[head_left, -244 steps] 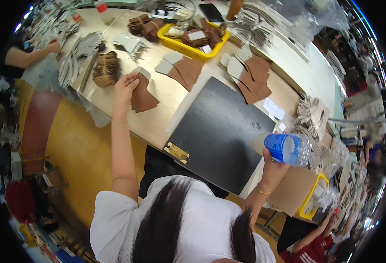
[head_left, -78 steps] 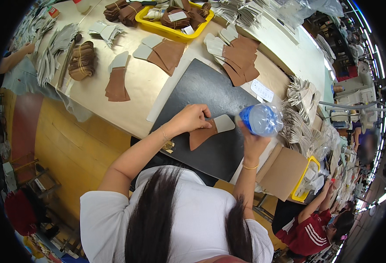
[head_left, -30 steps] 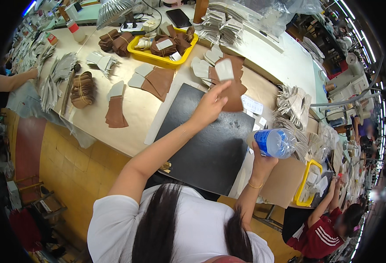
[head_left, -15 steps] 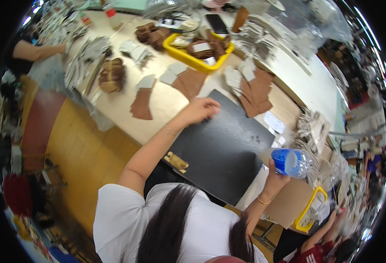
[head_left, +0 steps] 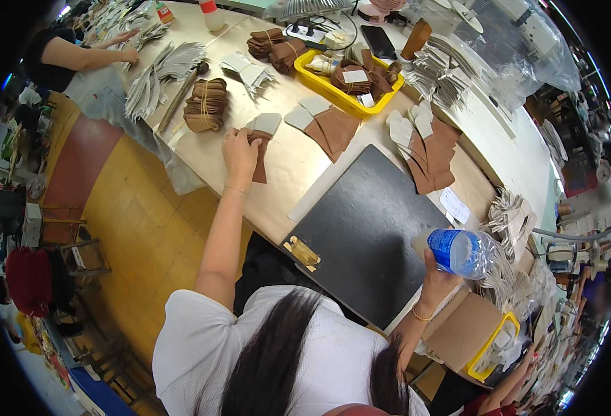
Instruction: The person applies glue from a plastic bottle to brown fabric pieces on a worktable, then stacks and bundles them with a rubber band. They also handle white fabric pieces, folding and arranging them on the table.
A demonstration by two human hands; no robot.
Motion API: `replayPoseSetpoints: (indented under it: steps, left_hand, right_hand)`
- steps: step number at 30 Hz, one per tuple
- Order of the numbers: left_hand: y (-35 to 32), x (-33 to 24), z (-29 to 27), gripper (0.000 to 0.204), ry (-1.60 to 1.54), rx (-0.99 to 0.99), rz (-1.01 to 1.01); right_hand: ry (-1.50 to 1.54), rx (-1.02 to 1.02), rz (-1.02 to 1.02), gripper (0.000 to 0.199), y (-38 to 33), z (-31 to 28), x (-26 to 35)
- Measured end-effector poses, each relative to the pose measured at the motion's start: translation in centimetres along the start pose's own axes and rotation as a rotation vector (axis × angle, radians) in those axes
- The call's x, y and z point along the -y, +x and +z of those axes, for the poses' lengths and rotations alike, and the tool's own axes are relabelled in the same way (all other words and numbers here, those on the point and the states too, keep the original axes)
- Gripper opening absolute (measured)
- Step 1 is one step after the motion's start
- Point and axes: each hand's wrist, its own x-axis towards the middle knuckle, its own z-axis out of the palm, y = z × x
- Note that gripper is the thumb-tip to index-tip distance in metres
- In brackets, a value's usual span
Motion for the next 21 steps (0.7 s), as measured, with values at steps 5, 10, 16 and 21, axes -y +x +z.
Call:
replayPoseSetpoints:
  steps: [5, 10, 16, 21]
  left_hand:
    - [0.3, 0.8, 0.1, 0.021, -0.001, 0.095, 0.061]
    - [0.6, -0.9, -2.4, 0.021, -0.248, 0.209, -0.037]
    - [-3.5, -9.4, -3.0, 0.021, -0.793, 1.008, 0.066]
    - [-11.8, -15.6, 0.6, 0.032, -0.675, 1.304, 0.182]
  right_hand:
    - [-0.100, -0.008, -0.020, 0.072, 0.0, -0.6, 0.4]
    - [-0.354, -0.001, -0.071, 0.061, 0.3, -2.3, 0.7]
    - [-0.234, -0.047, 0.004, 0.059, 0.5, -2.0, 1.6]
    - [-0.012, -0.103, -0.043, 0.068, 0.1, -1.3, 1.5]
